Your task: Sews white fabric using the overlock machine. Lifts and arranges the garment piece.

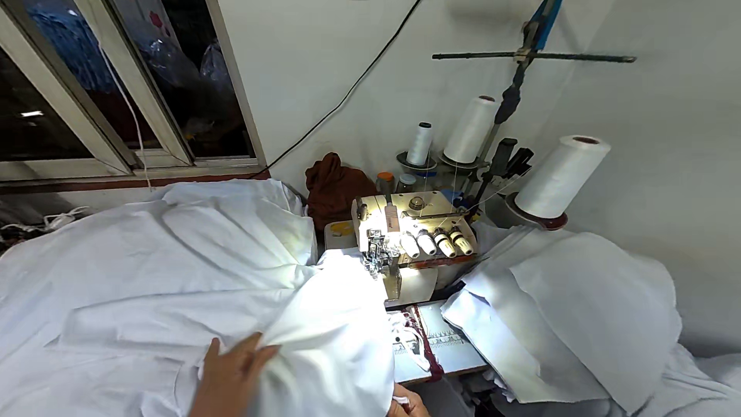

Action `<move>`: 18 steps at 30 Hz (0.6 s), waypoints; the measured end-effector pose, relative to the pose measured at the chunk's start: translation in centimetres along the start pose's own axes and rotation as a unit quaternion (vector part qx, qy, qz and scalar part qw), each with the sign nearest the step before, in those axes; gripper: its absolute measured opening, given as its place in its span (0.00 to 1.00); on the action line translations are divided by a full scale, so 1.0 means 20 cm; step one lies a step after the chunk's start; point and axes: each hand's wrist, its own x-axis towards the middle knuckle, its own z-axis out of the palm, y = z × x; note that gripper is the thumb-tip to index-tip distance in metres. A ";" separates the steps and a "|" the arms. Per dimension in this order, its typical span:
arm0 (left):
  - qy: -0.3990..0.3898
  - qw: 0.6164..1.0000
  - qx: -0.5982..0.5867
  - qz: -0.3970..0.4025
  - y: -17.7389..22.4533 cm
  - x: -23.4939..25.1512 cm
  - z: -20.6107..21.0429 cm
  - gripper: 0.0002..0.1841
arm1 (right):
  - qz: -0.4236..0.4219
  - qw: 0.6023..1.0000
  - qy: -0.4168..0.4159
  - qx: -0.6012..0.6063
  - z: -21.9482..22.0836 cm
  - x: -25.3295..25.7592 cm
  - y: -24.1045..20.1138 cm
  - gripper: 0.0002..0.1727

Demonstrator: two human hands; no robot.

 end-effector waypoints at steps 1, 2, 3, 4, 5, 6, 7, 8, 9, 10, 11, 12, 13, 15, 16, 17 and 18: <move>0.020 0.999 -0.035 0.002 -0.05 0.02 -0.09 0.17 | -0.025 0.999 0.003 -0.029 -0.01 0.00 -0.01 0.12; 0.026 0.997 -0.076 -0.001 -0.09 0.05 -0.18 0.14 | -0.056 0.997 -0.003 -0.054 -0.01 0.00 -0.01 0.11; 0.037 0.996 -0.075 -0.006 -0.12 0.08 -0.26 0.11 | -0.089 0.993 -0.021 -0.079 -0.02 0.00 -0.01 0.10; 0.061 0.998 -0.012 -0.014 -0.12 0.10 -0.29 0.10 | -0.110 0.988 -0.034 -0.103 -0.02 -0.01 -0.02 0.10; 0.086 0.994 0.058 -0.015 -0.09 0.11 -0.29 0.09 | -0.121 0.984 -0.037 -0.122 -0.02 -0.02 -0.02 0.11; 0.103 0.988 0.111 0.005 -0.05 0.10 -0.25 0.09 | -0.125 0.982 -0.032 -0.135 0.00 -0.03 -0.02 0.11; 0.106 0.985 0.131 0.039 0.00 0.08 -0.19 0.13 | -0.126 0.981 -0.027 -0.146 0.01 -0.04 -0.02 0.11; 0.079 0.986 0.131 0.068 0.08 0.04 -0.12 0.16 | -0.126 0.980 -0.020 -0.150 0.02 -0.05 -0.01 0.11; 0.024 0.991 0.094 0.092 0.16 -0.02 -0.05 0.17 | -0.125 0.981 -0.016 -0.148 0.02 -0.06 -0.01 0.11; -0.054 0.991 0.023 0.117 0.24 -0.09 0.04 0.17 | -0.121 0.981 -0.020 -0.147 0.03 -0.08 -0.02 0.10; -0.137 0.980 -0.040 0.141 0.29 -0.14 0.13 0.19 | -0.120 0.983 -0.031 -0.138 0.04 -0.09 -0.04 0.08; -0.194 0.967 -0.056 0.155 0.33 -0.19 0.21 0.21 | -0.122 0.983 -0.044 -0.127 0.05 -0.11 -0.07 0.08; -0.202 0.965 -0.029 0.167 0.34 -0.23 0.28 0.24 | -0.127 0.983 -0.050 -0.125 0.06 -0.12 -0.08 0.07; -0.136 0.975 0.044 0.171 0.33 -0.29 0.38 0.24 | -0.134 0.981 -0.053 -0.133 0.06 -0.13 -0.10 0.08; -0.106 0.980 0.051 0.158 0.31 -0.29 0.40 0.20 | -0.130 0.980 -0.055 -0.139 0.06 -0.12 -0.10 0.09; -0.092 0.985 0.032 0.142 0.28 -0.27 0.39 0.14 | -0.123 0.980 -0.059 -0.146 0.05 -0.11 -0.09 0.10; -0.097 0.988 -0.022 0.115 0.25 -0.24 0.36 0.10 | -0.115 0.979 -0.064 -0.153 0.05 -0.09 -0.08 0.12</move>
